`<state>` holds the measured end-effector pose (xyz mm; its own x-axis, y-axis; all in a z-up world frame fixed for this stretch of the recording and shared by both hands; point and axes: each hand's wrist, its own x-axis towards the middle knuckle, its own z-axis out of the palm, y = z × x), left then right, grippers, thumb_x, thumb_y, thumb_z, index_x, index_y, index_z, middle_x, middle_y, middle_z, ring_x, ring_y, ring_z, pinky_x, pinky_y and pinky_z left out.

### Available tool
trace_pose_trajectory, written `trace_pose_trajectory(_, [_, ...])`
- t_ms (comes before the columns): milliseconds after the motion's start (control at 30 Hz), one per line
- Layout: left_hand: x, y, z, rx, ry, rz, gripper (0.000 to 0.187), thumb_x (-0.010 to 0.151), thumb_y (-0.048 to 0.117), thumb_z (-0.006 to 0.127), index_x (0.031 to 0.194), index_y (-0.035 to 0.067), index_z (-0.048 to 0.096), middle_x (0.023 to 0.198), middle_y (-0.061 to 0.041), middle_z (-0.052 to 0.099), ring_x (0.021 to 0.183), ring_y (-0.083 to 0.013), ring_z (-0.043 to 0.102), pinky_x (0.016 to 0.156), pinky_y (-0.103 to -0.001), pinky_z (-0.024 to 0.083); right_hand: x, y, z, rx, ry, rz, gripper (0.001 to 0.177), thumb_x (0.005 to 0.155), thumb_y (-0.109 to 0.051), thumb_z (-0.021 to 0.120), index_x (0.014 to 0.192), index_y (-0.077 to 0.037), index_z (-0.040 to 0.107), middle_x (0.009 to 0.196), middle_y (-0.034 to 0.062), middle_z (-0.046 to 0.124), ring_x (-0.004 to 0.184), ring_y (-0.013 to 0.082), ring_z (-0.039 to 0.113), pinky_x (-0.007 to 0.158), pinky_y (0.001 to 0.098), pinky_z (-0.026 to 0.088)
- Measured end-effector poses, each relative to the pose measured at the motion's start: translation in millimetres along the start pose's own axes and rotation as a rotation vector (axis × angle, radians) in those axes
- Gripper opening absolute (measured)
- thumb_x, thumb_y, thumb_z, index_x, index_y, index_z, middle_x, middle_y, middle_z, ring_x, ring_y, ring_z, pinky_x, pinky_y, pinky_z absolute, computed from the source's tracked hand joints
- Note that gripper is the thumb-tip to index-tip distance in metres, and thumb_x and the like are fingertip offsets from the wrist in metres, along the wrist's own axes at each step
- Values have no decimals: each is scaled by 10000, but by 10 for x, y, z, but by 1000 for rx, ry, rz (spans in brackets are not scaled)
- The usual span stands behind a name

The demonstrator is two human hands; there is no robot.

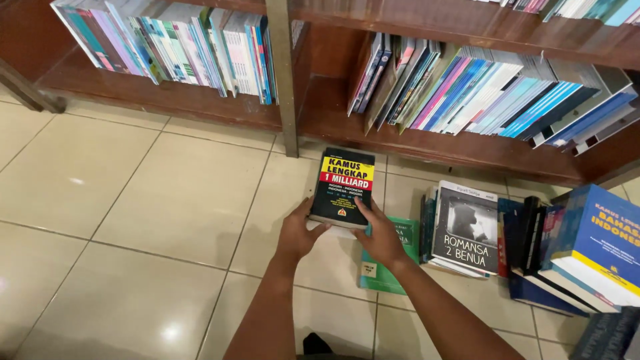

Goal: The person stacks books by picking them up from the floor and placing them onto an existing stack, using both hands to position each book until a neat pile is formed.

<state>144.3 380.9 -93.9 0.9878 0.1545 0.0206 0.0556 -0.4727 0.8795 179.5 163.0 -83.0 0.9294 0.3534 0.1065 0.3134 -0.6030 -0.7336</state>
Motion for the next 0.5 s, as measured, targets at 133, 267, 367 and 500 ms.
trace_pose_trajectory(133, [27,-258,102,-83,78,31,648,888,120,791,1492,102,557,1422,-133,648,1343,-281,582,1109,-332,517,24,44,-2,-30,-2,-32,814,856,-171,782,1575,-374,458,1590,245,416,1380,455,486,1112,506,470])
trace_pose_trajectory(267, [-19,-181,80,-117,107,52,694,880,40,755,1524,85,500,1433,-187,617,1334,-312,569,1087,-348,543,38,60,21,-127,-5,-81,802,864,-221,788,1578,-352,446,1564,270,436,1336,466,531,1084,526,493])
trace_pose_trajectory(367, [-13,-80,38,-71,95,35,704,907,43,729,1554,106,458,1419,-207,618,1316,-344,578,1073,-352,559,67,11,5,-161,-28,-59,803,889,-237,765,1597,-351,406,1567,276,425,1339,474,529,1081,534,501])
trace_pose_trajectory(500, [-8,-62,87,197,82,17,686,955,176,710,1582,183,432,1377,-183,654,1269,-331,627,1072,-436,560,40,-9,4,-210,-58,3,775,934,-223,713,1618,-312,360,1576,282,409,1361,469,513,1075,531,517])
